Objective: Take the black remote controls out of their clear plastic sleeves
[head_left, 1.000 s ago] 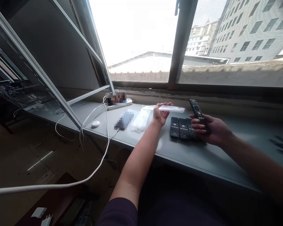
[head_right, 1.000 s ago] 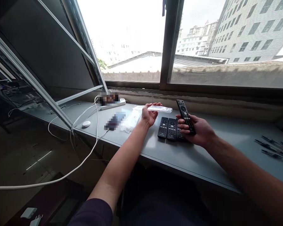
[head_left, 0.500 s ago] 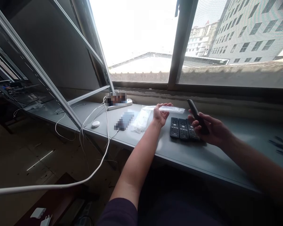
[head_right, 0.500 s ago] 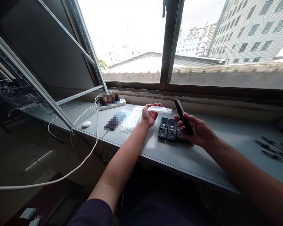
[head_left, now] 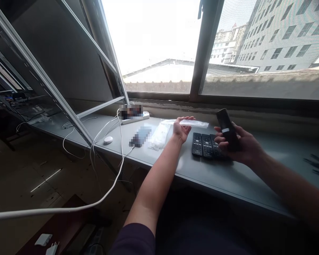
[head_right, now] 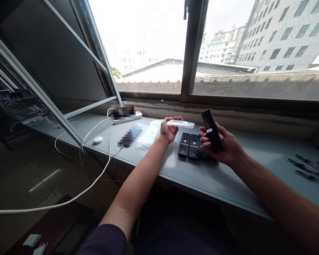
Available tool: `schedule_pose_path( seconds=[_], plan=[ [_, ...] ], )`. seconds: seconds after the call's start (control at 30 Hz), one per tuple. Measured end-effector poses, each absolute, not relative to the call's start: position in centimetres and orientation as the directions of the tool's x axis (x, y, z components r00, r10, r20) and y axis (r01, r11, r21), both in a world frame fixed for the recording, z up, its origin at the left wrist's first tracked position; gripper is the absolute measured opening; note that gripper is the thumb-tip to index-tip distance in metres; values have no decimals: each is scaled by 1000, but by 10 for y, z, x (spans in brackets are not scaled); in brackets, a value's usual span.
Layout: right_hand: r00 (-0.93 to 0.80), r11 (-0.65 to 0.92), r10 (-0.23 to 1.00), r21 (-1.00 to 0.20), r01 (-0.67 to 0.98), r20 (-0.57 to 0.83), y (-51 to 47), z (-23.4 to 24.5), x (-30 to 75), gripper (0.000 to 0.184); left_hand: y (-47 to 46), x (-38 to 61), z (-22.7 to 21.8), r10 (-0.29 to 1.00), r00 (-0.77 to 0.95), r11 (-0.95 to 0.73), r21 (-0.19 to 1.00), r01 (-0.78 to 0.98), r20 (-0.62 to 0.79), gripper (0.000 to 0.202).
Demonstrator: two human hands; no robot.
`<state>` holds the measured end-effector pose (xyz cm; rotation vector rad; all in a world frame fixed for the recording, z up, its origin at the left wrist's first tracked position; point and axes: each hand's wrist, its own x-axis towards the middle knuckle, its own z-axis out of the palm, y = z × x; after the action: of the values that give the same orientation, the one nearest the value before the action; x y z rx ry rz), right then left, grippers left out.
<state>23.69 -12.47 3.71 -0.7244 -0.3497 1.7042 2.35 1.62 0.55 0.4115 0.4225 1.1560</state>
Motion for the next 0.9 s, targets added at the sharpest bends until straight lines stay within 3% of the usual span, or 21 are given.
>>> schedule_pose_path(
  seconds=[0.17,0.47,0.77,0.9],
  plan=[
    [-104,-270,954,-658,-703,-280,-120,33,244,35,17,24,4,937,339,327,554,-766,-84,20],
    [-134,-254,962,-592,-765,-239,-123,33,237,37,17,24,5,935,341,340,538,-772,-102,22],
    [-1,-245,929,-614,-750,-370,-120,36,241,35,17,24,3,937,337,330,542,-773,-90,18],
    [-68,-248,953,-631,-735,-295,-121,35,237,38,16,24,4,937,336,333,546,-769,-99,20]
  ],
)
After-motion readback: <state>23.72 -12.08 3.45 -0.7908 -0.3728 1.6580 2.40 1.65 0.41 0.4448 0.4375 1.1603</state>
